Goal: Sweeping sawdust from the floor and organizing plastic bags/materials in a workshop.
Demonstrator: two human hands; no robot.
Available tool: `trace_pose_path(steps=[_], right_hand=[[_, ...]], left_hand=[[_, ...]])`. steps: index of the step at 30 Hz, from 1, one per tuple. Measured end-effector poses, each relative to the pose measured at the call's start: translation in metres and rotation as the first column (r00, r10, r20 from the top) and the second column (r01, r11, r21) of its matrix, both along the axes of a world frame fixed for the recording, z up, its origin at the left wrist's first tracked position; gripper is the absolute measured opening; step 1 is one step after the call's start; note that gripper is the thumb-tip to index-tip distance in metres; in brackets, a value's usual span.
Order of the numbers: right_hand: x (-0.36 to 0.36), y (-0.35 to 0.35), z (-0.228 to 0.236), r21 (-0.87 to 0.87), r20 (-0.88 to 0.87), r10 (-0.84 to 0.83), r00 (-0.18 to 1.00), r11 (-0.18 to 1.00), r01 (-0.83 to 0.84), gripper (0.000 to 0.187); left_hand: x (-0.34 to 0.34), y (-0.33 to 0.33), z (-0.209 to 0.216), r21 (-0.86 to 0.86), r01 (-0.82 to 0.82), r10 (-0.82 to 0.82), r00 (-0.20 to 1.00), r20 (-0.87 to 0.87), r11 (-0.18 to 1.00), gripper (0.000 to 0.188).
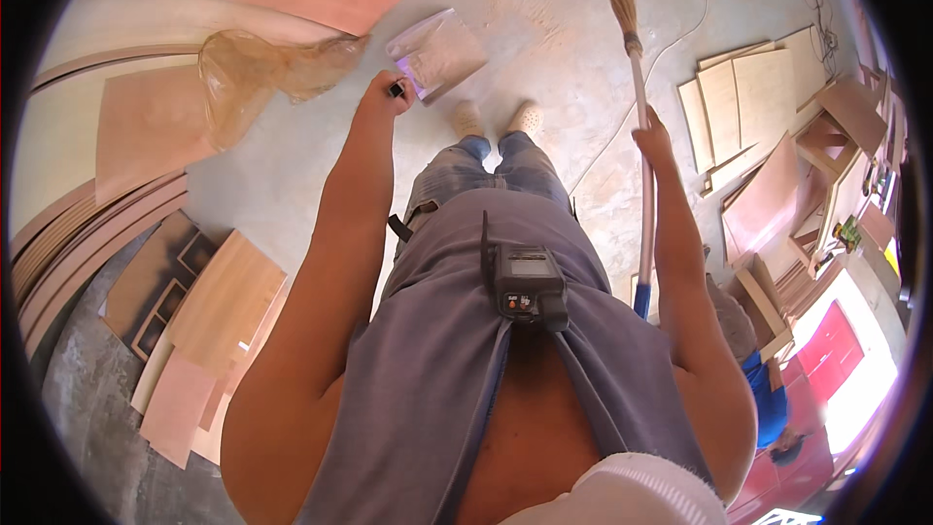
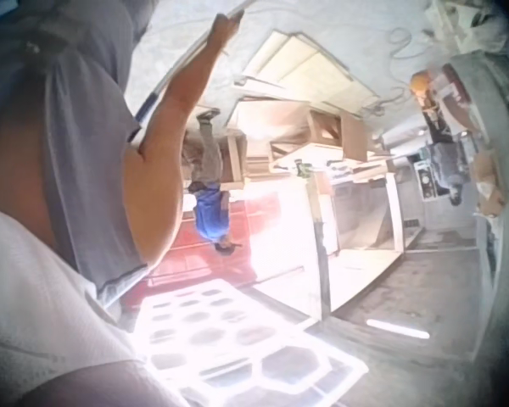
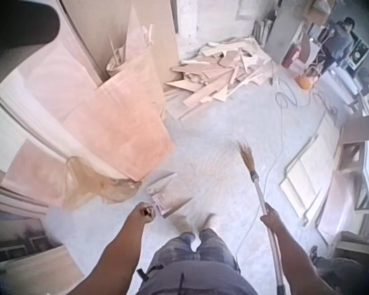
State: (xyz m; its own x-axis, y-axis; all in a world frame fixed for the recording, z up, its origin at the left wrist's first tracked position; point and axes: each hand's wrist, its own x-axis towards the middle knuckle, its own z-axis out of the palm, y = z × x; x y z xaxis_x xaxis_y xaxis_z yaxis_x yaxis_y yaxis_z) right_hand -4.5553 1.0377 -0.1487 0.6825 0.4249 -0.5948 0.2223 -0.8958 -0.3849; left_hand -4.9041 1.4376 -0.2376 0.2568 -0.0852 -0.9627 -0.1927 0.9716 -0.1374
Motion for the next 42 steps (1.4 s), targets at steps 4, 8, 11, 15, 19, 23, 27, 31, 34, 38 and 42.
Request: trace_pose_path(steps=[4,8,11,15,19,23,27,31,34,38,42], right_hand=[[-0.038,0.003,-0.054,-0.038,-0.055,0.128,0.99,0.991,-0.13,0.071],[-0.132,-0.008,-0.038,-0.231,-0.248,0.34,0.907,0.889,-0.396,0.075],[-0.165,-0.027,0.021,-0.236,-0.39,0.351,0.851,0.855,-0.461,0.075],[-0.162,-0.056,0.084,-0.077,-0.394,0.176,0.902,0.972,-0.224,0.073],[-0.128,-0.074,0.1,-0.097,-0.249,-0.093,0.964,0.993,0.07,0.073],[-0.07,-0.072,0.071,-0.096,-0.088,-0.13,0.988,0.988,0.122,0.072],[-0.078,-0.089,0.0,-0.103,-0.227,-0.285,0.931,0.958,0.268,0.071],[-0.162,-0.06,-0.008,-0.089,-0.44,0.012,0.898,0.994,-0.057,0.073],[-0.191,-0.041,0.038,-0.041,-0.435,0.108,0.894,0.989,-0.14,0.072],[-0.175,-0.048,0.094,-0.023,-0.444,0.099,0.891,0.992,-0.122,0.075],[-0.122,-0.046,0.099,-0.137,-0.267,0.059,0.962,0.986,-0.098,0.079]], left_hand=[[0.043,-0.011,-0.012,-0.029,0.015,-0.017,0.998,-0.065,0.999,0.014],[0.046,-0.012,-0.029,0.08,0.029,-0.017,0.99,-0.14,0.996,0.011],[0.048,-0.017,-0.033,0.13,0.091,-0.062,0.975,-0.213,0.987,0.012],[0.058,-0.017,-0.032,0.007,0.152,-0.146,0.962,-0.23,0.988,0.009],[0.056,-0.023,-0.037,-0.023,0.207,-0.208,0.964,-0.165,0.978,0.008],[0.053,-0.028,-0.024,0.194,0.237,-0.189,0.953,-0.237,0.952,0.031],[0.08,-0.041,-0.003,0.172,0.294,-0.257,0.944,-0.207,0.94,0.046],[0.073,-0.039,-0.015,0.154,0.407,-0.363,0.898,-0.249,0.9,0.047],[0.067,-0.041,-0.023,0.194,0.437,-0.388,0.889,-0.245,0.878,0.044],[0.064,-0.039,-0.032,0.211,0.386,-0.339,0.913,-0.228,0.898,0.04],[0.055,-0.039,-0.042,0.149,0.302,-0.276,0.946,-0.171,0.942,0.022]])
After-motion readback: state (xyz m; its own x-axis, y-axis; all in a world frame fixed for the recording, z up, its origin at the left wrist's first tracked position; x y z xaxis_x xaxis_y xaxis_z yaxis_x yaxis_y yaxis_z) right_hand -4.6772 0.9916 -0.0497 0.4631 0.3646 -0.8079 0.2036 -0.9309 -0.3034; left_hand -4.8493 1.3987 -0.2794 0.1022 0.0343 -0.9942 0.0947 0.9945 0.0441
